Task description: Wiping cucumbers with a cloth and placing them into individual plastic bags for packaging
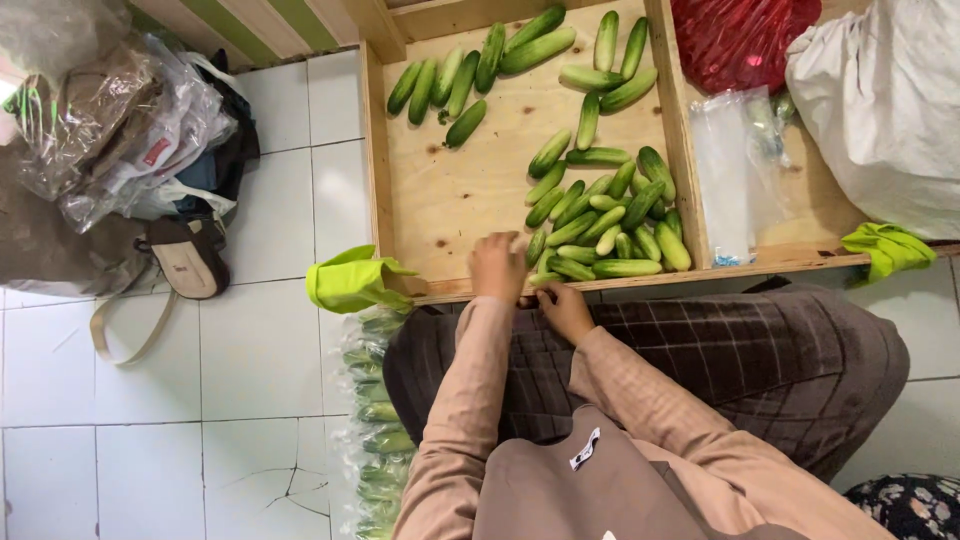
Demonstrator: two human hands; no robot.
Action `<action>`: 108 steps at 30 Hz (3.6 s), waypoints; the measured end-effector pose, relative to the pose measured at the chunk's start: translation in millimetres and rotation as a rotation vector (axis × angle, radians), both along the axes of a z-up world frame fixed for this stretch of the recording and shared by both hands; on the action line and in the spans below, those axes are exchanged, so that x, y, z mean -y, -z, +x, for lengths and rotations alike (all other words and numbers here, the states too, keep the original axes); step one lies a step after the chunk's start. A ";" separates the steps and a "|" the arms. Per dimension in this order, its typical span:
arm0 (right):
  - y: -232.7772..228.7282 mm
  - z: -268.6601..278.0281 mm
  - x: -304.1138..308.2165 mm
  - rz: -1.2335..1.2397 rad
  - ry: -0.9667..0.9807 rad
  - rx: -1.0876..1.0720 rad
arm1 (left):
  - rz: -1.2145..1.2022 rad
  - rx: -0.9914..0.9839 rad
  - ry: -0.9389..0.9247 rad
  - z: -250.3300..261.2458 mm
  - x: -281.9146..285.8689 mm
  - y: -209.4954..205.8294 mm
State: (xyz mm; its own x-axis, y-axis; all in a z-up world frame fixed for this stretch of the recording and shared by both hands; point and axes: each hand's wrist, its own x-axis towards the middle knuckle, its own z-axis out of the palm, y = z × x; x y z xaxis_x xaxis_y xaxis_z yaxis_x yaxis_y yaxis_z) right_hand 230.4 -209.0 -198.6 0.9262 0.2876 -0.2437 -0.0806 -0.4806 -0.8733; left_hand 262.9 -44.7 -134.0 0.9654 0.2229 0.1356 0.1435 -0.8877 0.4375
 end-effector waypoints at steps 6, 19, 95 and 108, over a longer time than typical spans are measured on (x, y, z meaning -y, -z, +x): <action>9.7 -1.6 -2.0 0.089 0.091 -0.009 | 0.392 0.663 -0.541 -36.9 -82.7 -98.9; 4.0 -10.1 -2.8 0.097 0.089 0.054 | 0.018 0.817 -0.596 -73.4 -116.5 -121.9; -121.5 7.4 100.9 0.536 -0.010 -0.162 | -2.192 -0.052 0.215 157.3 50.4 -33.4; -146.6 -15.8 101.4 0.766 0.048 0.214 | -1.928 -0.018 0.409 -14.5 43.3 -137.1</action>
State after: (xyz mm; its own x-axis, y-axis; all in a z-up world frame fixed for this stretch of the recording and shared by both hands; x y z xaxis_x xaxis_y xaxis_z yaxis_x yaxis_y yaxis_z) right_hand 214.7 -310.5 -52.0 0.9462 0.2620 0.1900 0.1204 0.2598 -0.9581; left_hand 248.4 -87.9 3.1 0.9867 -0.1617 0.0178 0.1037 0.7096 0.6970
